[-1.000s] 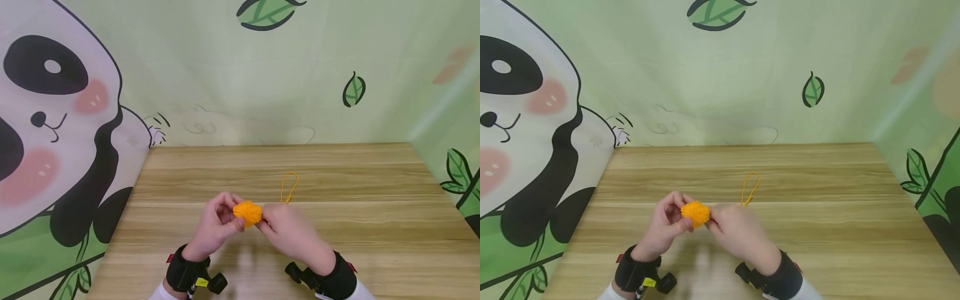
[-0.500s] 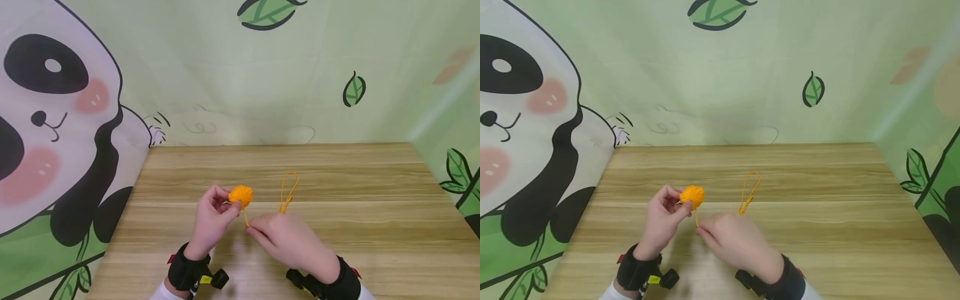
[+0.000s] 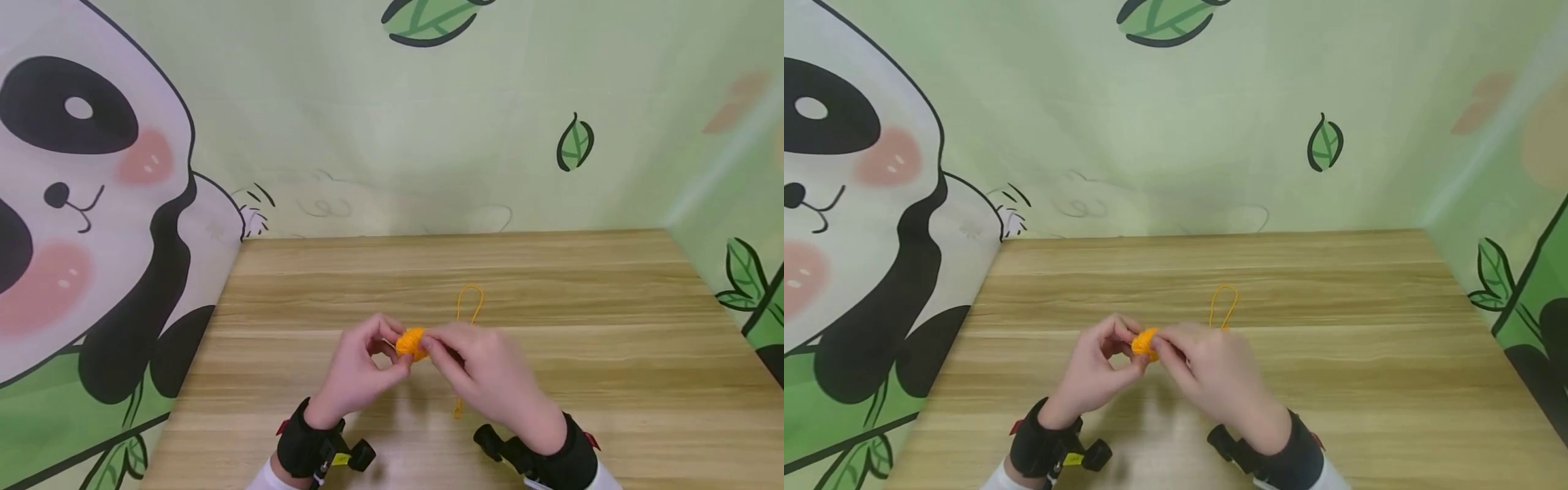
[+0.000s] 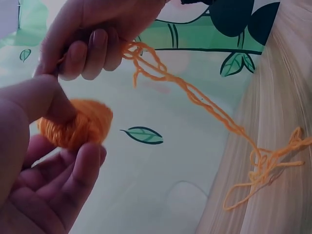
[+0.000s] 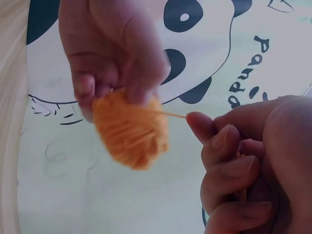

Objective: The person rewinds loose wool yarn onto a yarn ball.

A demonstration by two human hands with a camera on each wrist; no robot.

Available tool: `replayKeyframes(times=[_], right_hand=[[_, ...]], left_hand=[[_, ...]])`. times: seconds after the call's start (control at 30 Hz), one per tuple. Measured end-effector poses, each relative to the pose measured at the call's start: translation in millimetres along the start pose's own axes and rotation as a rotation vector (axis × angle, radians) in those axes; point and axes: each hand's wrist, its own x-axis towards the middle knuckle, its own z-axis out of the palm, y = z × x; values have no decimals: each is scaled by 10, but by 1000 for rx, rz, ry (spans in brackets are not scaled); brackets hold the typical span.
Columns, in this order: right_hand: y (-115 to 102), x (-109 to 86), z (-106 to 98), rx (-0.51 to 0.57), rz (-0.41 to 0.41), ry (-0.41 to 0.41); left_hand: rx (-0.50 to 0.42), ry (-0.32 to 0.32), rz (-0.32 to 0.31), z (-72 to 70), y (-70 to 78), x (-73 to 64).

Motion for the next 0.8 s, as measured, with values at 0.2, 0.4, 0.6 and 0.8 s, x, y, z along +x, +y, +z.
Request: replayKeyframes(times=[0.2,0.4,0.6,0.8], right_hand=[[33,32,-1,-53,31,40],[92,34,23,-41,101,-19],[141,39,81,-44,174,-172],[102,31,155,-71,168,-268]], left_hand=[[-66,-120,44,-6,-174,-41],[-148,-163,34,-40,-234,-85],[-286,-126,24,-57,-204,-108],[-430,-36,28,-51,-216,-97]])
